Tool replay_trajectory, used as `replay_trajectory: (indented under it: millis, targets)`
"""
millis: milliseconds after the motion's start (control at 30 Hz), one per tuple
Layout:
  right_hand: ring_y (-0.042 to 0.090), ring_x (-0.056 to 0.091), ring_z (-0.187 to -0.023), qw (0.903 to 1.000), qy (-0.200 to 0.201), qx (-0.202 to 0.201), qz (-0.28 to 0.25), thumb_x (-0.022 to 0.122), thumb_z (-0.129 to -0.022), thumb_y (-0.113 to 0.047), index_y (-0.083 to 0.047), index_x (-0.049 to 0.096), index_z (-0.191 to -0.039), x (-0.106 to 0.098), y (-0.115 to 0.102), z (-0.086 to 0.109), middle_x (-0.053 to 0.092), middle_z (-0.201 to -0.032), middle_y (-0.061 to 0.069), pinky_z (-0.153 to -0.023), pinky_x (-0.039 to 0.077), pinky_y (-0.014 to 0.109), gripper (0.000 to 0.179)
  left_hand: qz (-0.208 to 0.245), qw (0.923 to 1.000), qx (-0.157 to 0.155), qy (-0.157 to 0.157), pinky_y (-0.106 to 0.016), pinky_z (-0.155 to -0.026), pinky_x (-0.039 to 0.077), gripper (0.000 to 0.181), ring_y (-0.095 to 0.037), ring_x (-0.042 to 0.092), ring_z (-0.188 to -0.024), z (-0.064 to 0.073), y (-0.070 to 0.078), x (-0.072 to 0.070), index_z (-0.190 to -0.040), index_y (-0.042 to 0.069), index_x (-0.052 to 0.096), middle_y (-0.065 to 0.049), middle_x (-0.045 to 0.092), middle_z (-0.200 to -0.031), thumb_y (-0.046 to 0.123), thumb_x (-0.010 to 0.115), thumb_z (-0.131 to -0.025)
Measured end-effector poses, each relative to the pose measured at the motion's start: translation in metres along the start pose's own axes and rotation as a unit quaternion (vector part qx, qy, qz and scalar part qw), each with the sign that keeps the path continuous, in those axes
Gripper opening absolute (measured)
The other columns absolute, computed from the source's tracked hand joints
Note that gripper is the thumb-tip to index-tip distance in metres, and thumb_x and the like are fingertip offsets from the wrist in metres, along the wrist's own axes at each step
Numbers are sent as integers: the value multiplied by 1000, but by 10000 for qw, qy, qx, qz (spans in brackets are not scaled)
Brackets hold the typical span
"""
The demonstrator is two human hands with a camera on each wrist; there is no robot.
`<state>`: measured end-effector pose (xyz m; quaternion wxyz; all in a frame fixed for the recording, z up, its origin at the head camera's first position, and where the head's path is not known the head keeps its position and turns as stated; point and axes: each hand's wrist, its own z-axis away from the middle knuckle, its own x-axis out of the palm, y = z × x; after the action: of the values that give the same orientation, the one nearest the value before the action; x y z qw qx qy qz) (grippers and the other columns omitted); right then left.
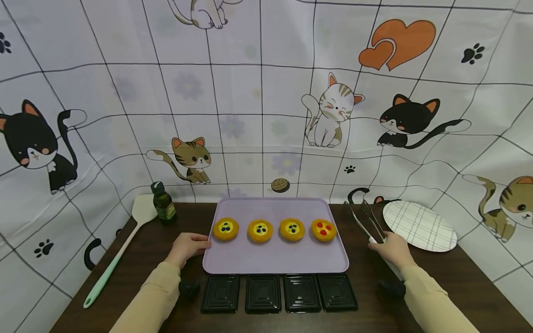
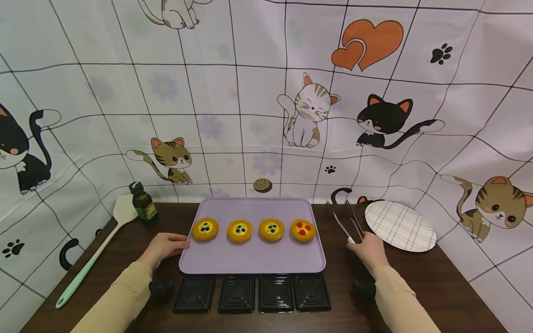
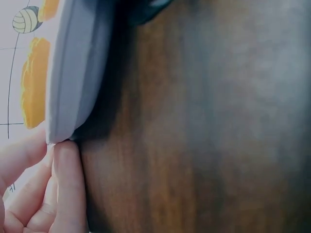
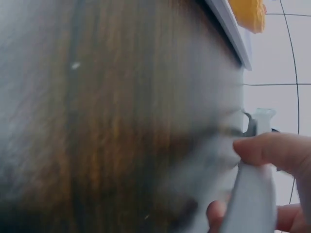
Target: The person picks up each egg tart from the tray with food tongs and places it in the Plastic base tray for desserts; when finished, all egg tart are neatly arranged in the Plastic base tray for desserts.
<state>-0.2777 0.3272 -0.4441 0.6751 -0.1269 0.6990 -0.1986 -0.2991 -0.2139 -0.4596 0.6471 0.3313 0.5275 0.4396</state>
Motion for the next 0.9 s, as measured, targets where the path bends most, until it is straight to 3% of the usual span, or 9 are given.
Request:
replay_trajectory:
  millis: [200, 367, 500, 900]
  targets:
    - [55, 51, -103, 9997, 167, -107, -157, 61, -85, -28, 26, 40, -125, -3, 4, 10, 47, -120, 45, -84, 47, 59, 71, -22, 9997, -144, 181, -34, -79, 56, 33, -20, 68, -85, -1, 2, 6, -112, -12, 63, -27, 62, -110, 7, 69, -85]
    - [43, 59, -89, 9988, 362, -139, -283, 61, -85, -29, 23, 43, -125, -5, 5, 18, 53, -115, 40, -76, 50, 53, 68, -9, 9996, -127, 258, -34, -77, 57, 33, -18, 68, -82, 2, 4, 6, -111, -14, 63, -27, 62, -109, 5, 68, -85]
    - [40, 60, -88, 9981, 481, -160, -360, 61, -86, -32, 20, 44, -127, -7, 8, 24, 54, -116, 39, -73, 50, 51, 68, -19, 9997, -93, 245, -34, -77, 57, 33, -18, 68, -81, 0, 3, 6, -110, -14, 63, -27, 63, -108, 5, 69, -84]
    - [30, 60, -76, 9926, 1033, -631, -71, 67, -84, -43, 13, 56, -118, -12, 22, 38, 64, -101, 29, -62, 49, 43, 66, -126, 9996, -178, 199, -34, -78, 57, 34, -17, 68, -82, -3, 2, 5, -112, -13, 62, -28, 62, -111, 6, 69, -84]
